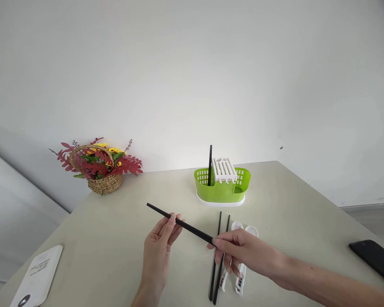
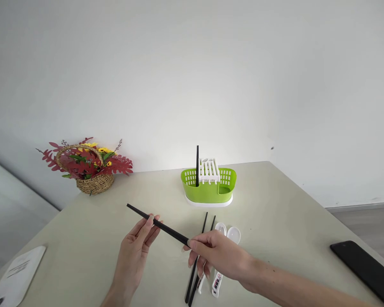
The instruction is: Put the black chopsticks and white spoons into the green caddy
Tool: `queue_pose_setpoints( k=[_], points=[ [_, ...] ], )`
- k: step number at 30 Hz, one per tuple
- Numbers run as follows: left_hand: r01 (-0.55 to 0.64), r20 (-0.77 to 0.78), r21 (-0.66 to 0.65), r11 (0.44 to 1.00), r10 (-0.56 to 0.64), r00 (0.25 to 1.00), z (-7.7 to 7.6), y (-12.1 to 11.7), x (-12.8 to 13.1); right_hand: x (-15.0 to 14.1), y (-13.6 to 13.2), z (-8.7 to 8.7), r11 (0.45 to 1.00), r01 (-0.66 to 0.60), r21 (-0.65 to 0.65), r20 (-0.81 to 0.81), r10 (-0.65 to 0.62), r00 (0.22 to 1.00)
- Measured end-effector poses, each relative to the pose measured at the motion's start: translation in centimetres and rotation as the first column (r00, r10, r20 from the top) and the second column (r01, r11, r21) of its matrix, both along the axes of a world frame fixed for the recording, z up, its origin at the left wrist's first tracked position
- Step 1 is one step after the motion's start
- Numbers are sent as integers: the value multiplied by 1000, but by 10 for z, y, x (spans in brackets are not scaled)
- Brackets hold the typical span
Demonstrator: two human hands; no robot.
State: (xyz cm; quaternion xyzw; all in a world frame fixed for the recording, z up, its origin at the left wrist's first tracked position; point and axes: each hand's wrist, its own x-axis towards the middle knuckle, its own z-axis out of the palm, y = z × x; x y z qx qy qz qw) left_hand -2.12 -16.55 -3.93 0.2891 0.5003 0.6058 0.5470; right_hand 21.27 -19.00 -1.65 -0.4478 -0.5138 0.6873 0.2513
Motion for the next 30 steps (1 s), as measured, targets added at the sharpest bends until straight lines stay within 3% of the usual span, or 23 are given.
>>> queue_pose_setpoints(
  k=[10, 20, 23, 26, 30],
  points=[
    [11, -56, -19, 1000, -12, 998, 2, -1, -5, 0, 4, -21, 993, 2, 120, 46, -7, 999],
    [53, -114, -6, 999, -53, 992, 3, 1, -14, -2, -5, -27, 984, 13, 175, 61, -24, 998],
    [-3, -184, 61, 998, 14, 983, 16, 8, -20, 3, -13, -34, 976, 15, 218, 105, -39, 994],
    [-133, -280, 194, 972, 185, 942, 42, 20, -25, 16, -23, -43, 942, 21, 335, 211, -97, 973],
    [-237, -297, 462, 855, 401, 867, 82, 45, -17, 46, -28, -62, 840, 46, 541, 334, -265, 905]
  ],
)
